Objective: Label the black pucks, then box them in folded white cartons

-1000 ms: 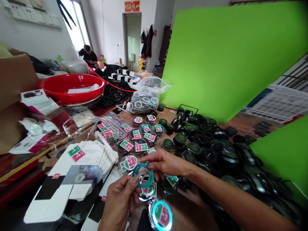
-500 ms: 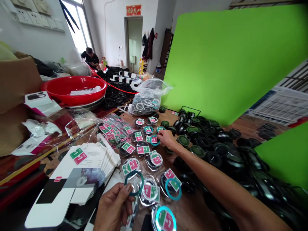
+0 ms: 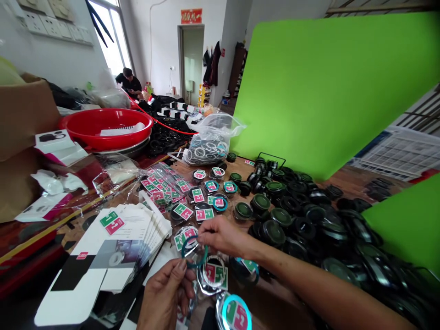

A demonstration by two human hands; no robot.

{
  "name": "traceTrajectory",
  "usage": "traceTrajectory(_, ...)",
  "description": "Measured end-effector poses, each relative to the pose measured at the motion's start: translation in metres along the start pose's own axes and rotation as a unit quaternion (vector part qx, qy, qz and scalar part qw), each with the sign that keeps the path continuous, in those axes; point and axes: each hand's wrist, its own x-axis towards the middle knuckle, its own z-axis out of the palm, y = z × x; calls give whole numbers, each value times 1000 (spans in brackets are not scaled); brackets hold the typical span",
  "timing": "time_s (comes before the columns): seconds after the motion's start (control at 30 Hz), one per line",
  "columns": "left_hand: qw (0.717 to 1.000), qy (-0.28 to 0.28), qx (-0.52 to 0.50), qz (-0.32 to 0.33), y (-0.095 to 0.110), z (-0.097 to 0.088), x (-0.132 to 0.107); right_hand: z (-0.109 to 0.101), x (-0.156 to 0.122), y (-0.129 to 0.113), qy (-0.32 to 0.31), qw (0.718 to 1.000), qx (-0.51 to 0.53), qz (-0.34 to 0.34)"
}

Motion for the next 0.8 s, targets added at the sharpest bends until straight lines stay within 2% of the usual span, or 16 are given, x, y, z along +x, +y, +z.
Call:
traceTrajectory(0.13, 1000, 13, -10, 2, 2, -6, 3, -22, 66, 14, 115, 991, -35, 50)
traceTrajectory(0.23, 1000, 1, 2, 3, -1, -11, 4, -36, 109, 29, 155, 981, -59, 96)
traceTrajectory(0.3, 1000, -3, 5, 6, -2, -15, 4, -40, 122, 37, 162, 978, -75, 110)
traceTrajectory(0.4, 1000, -2, 10, 19, -3, -18, 1, -45, 113, 44, 180, 975, -96, 86)
traceTrajectory(0.47, 1000, -4, 18, 22, -2, -17, -2, -51, 89, 46, 194, 974, -105, 56)
traceTrajectory(0.57, 999, -11, 35, 14, 1, -8, -12, -65, 30, 53, 194, 975, -102, 34)
traceTrajectory(0.7, 998, -7, 62, -3, -3, -2, -32, -90, -80, 71, 214, 970, -80, 80)
traceTrajectory(0.8, 993, 2, 114, -21, -16, -16, -36, -107, -176, 85, 280, 944, -82, 153)
